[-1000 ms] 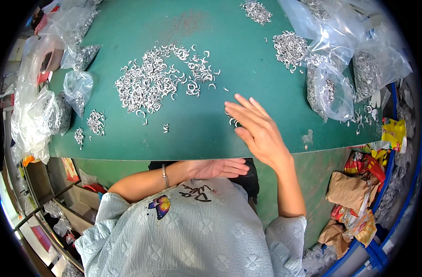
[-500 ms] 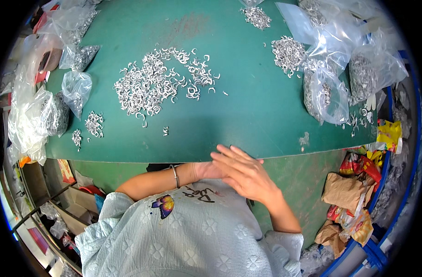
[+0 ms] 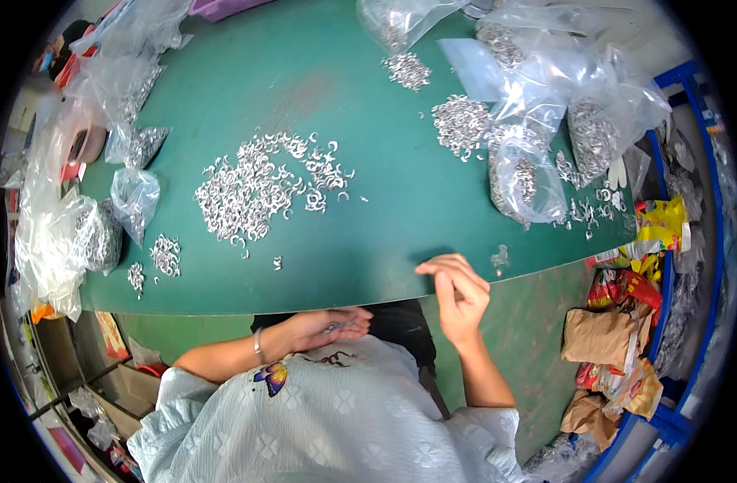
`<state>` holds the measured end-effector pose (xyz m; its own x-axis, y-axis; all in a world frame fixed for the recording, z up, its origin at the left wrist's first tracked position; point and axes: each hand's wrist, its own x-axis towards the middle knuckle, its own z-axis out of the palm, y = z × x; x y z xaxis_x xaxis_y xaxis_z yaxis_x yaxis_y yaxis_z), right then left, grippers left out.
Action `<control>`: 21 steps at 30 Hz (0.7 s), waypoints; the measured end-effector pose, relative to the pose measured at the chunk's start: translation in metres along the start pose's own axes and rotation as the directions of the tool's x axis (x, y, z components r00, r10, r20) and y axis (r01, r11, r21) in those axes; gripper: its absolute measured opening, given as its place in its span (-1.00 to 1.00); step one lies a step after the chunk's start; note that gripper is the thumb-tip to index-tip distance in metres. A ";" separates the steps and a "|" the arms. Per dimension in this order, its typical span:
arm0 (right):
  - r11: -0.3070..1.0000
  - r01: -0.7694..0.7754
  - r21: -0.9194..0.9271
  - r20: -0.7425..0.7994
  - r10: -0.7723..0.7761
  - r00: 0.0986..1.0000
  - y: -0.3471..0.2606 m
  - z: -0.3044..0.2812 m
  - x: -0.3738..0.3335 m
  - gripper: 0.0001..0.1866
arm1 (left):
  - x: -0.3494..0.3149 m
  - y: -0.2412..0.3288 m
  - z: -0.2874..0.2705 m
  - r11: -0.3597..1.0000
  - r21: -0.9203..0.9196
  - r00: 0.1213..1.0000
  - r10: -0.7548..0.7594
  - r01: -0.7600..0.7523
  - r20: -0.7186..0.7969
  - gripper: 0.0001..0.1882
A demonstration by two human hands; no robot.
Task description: The person sorts small metal C-shaped clips by hand on a green tabletop, arranging them into piles and handling a plastic bag containing more clips.
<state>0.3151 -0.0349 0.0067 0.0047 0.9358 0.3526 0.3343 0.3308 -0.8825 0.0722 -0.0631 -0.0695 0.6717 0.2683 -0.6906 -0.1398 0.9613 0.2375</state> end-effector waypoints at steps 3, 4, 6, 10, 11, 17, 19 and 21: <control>0.991 -0.132 0.002 -0.150 0.131 0.980 0.012 -0.007 0.004 -0.84 | -0.030 0.000 0.001 0.998 0.056 0.999 0.038 -0.036 -0.039 -0.69; 0.993 -0.118 -0.026 -0.163 0.112 0.980 0.018 -0.009 0.004 -0.85 | -0.037 0.001 0.002 0.997 0.075 0.998 0.033 -0.029 -0.057 -0.68; 0.995 -0.066 -0.070 -0.203 0.050 0.978 0.019 -0.010 0.007 -0.85 | -0.056 0.007 0.011 0.996 0.086 0.994 0.039 -0.030 -0.101 -0.67; 0.925 0.072 -0.372 -0.301 -0.194 0.934 0.021 -0.019 0.012 -0.85 | -0.084 0.011 0.012 0.999 0.045 0.987 -0.003 0.010 -0.160 -0.64; 0.858 0.106 -0.503 -0.312 -0.295 0.903 0.020 -0.022 0.014 -0.82 | -0.088 0.011 0.011 0.997 0.068 0.978 -0.018 0.033 -0.206 -0.63; 0.511 -0.076 -0.856 -0.298 -0.370 0.880 0.018 -0.041 0.044 -0.59 | -0.102 0.032 0.028 0.962 0.251 0.969 -0.044 0.107 -0.245 -0.57; 0.470 -0.091 -0.878 -0.269 -0.327 0.906 0.025 -0.045 0.047 -0.58 | -0.100 0.056 0.043 0.992 0.125 0.995 -0.012 0.024 -0.097 -0.60; 0.445 -0.070 -0.893 -0.233 -0.323 0.917 0.037 -0.051 0.045 -0.59 | -0.088 0.070 0.071 0.994 0.089 0.983 0.077 -0.063 -0.169 -0.61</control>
<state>0.3753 0.0134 0.0062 0.1160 0.7227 0.6814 0.9898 -0.0270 -0.1399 0.0553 -0.0240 0.0562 0.5265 0.3485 -0.7755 -0.1164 0.9331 0.3403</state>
